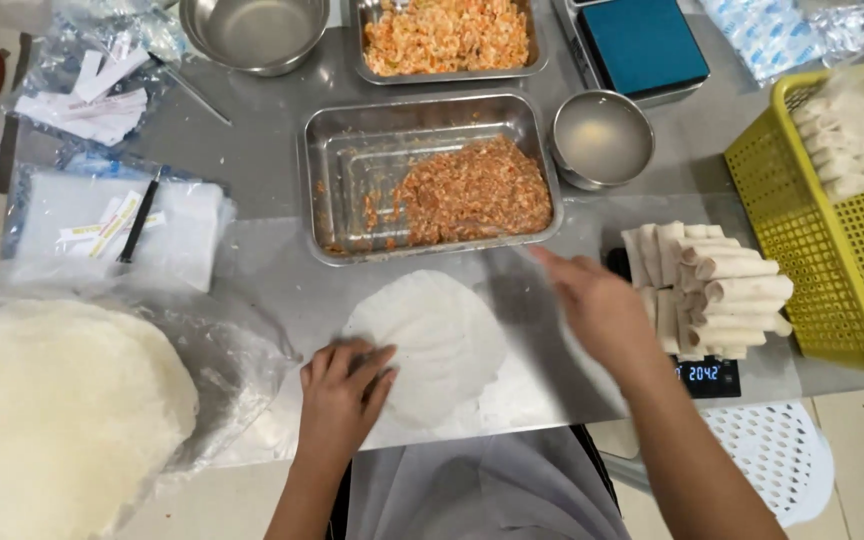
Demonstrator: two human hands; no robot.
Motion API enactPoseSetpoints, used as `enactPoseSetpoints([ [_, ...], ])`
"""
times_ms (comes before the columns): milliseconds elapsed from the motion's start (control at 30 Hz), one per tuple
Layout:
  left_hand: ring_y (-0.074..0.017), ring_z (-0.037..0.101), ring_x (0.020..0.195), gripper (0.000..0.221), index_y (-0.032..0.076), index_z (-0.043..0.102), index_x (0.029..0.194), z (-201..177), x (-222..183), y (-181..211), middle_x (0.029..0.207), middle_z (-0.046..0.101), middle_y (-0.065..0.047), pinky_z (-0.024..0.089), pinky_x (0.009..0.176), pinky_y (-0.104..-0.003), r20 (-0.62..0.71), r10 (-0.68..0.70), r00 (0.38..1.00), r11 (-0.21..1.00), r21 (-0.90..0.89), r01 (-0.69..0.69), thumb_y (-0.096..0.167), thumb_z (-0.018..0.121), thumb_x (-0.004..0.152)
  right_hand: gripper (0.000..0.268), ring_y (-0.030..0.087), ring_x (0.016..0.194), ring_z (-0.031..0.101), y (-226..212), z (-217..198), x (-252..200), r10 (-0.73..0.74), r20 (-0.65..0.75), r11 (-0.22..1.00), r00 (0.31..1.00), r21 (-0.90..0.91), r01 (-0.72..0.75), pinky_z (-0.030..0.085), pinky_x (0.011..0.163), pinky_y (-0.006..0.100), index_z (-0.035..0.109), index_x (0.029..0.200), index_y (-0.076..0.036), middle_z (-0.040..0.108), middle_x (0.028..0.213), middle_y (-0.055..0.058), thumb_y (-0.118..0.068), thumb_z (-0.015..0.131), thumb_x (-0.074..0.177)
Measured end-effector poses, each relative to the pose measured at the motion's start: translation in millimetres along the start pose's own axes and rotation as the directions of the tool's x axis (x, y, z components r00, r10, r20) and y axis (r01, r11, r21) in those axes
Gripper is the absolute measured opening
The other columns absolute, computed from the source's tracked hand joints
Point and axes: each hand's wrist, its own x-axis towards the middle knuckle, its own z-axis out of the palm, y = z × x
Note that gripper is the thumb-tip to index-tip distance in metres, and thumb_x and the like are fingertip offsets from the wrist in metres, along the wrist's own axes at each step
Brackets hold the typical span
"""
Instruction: Rolling spring rolls by placing filling on wrappers, folding, and rolling them into cylinders.
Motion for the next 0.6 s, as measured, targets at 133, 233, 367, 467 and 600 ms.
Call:
enactPoseSetpoints([
  [133, -0.0265, 0.053, 0.117, 0.033, 0.026, 0.073, 0.127, 9, 0, -4, 0.123, 0.062, 0.002, 0.042, 0.091, -0.044, -0.112, 0.014, 0.994, 0.999, -0.039, -0.018, 0.036, 0.07, 0.095, 0.05, 0.031, 0.071, 0.069, -14, 27, 15, -0.26, -0.105, 0.964, 0.96, 0.036, 0.265, 0.057, 0.068, 0.047, 0.058, 0.147, -0.024, 0.07, 0.102, 0.009, -0.011, 0.055, 0.099],
  [233, -0.027, 0.052, 0.11, 0.028, 0.017, 0.073, 0.125, 13, -1, 9, 0.119, 0.059, -0.004, 0.046, 0.098, -0.041, -0.217, -0.117, 0.969, 0.953, -0.301, 0.048, 0.022, 0.07, 0.097, 0.061, 0.028, 0.095, 0.07, -16, 22, 28, -0.227, -0.061, 0.971, 0.972, 0.07, 0.231, 0.055, 0.068, 0.048, 0.057, 0.143, -0.02, 0.07, 0.11, 0.005, 0.004, 0.05, 0.088],
  [367, -0.0142, 0.064, 0.091, 0.025, 0.01, 0.076, 0.12, 5, 8, 45, 0.113, 0.064, -0.007, 0.049, 0.076, -0.027, -0.009, -0.277, 0.961, 0.778, -0.588, 0.22, 0.016, 0.061, 0.101, 0.034, 0.036, 0.094, 0.067, -22, 14, 24, -0.194, -0.135, 0.976, 0.972, 0.076, 0.206, 0.055, 0.062, 0.053, 0.057, 0.133, -0.015, 0.065, 0.116, 0.009, -0.011, 0.047, 0.102],
  [467, -0.0211, 0.065, 0.094, 0.022, 0.008, 0.075, 0.115, 9, 11, 70, 0.105, 0.068, -0.007, 0.053, 0.086, -0.033, -0.055, -0.025, 0.998, 0.838, -0.545, -0.009, 0.013, 0.059, 0.1, 0.05, 0.037, 0.102, 0.062, -5, 34, 23, -0.203, -0.176, 0.971, 0.963, 0.091, 0.221, 0.055, 0.065, 0.051, 0.054, 0.14, -0.014, 0.055, 0.122, 0.013, 0.001, 0.046, 0.093],
  [600, -0.0243, 0.063, 0.093, 0.02, 0.01, 0.076, 0.114, 13, -1, 73, 0.103, 0.069, -0.005, 0.051, 0.083, -0.038, -0.09, 0.14, 0.986, 0.907, -0.388, -0.164, 0.011, 0.062, 0.099, 0.067, 0.043, 0.105, 0.058, 23, 71, 33, -0.219, -0.232, 0.955, 0.948, 0.146, 0.257, 0.053, 0.086, 0.047, 0.052, 0.148, -0.004, 0.047, 0.13, 0.022, 0.017, 0.045, 0.085],
])
